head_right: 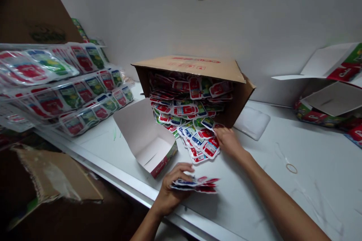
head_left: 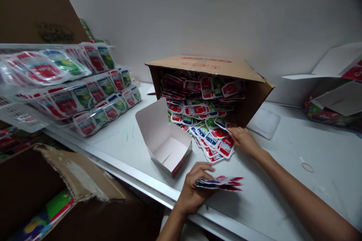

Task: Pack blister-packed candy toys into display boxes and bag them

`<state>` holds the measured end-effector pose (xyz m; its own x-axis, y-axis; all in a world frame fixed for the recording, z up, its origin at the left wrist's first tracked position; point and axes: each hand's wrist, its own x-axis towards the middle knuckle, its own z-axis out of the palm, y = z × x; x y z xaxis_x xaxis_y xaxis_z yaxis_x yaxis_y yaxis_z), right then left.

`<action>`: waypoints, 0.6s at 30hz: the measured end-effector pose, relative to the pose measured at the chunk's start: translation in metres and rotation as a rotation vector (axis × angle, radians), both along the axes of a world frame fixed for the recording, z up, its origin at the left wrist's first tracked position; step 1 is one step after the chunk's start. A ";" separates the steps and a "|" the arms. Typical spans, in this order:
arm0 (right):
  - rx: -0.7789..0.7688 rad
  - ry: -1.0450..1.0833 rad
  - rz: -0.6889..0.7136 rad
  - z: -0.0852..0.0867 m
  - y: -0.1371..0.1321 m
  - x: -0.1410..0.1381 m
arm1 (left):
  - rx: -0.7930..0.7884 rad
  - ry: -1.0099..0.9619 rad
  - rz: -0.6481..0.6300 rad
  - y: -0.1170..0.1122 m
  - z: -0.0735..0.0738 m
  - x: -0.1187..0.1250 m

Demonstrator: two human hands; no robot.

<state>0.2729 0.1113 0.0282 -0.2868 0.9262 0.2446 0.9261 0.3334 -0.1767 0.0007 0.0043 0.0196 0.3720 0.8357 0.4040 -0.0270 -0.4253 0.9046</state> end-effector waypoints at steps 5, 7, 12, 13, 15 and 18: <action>0.217 -0.034 0.223 0.025 -0.055 -0.010 | 0.077 0.065 0.088 0.004 -0.010 0.001; 0.205 -0.061 0.152 0.018 -0.057 -0.009 | 0.073 0.063 0.076 0.005 -0.013 0.002; 0.065 -0.171 0.036 -0.021 -0.022 0.010 | 0.069 0.039 0.025 0.004 -0.013 0.003; 0.057 -0.178 0.048 -0.026 -0.017 0.013 | 0.073 0.032 0.019 0.004 -0.013 0.003; 0.068 -0.174 0.057 -0.031 -0.011 0.018 | 0.078 0.025 0.019 0.003 -0.012 0.003; 0.114 -0.161 0.011 -0.020 -0.021 0.016 | 0.072 0.042 0.042 0.002 -0.012 0.003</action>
<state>0.2888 0.0900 0.0087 -0.3407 0.8917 0.2980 0.9355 0.3531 0.0131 0.0032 0.0062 0.0072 0.3554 0.8199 0.4489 0.0290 -0.4897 0.8714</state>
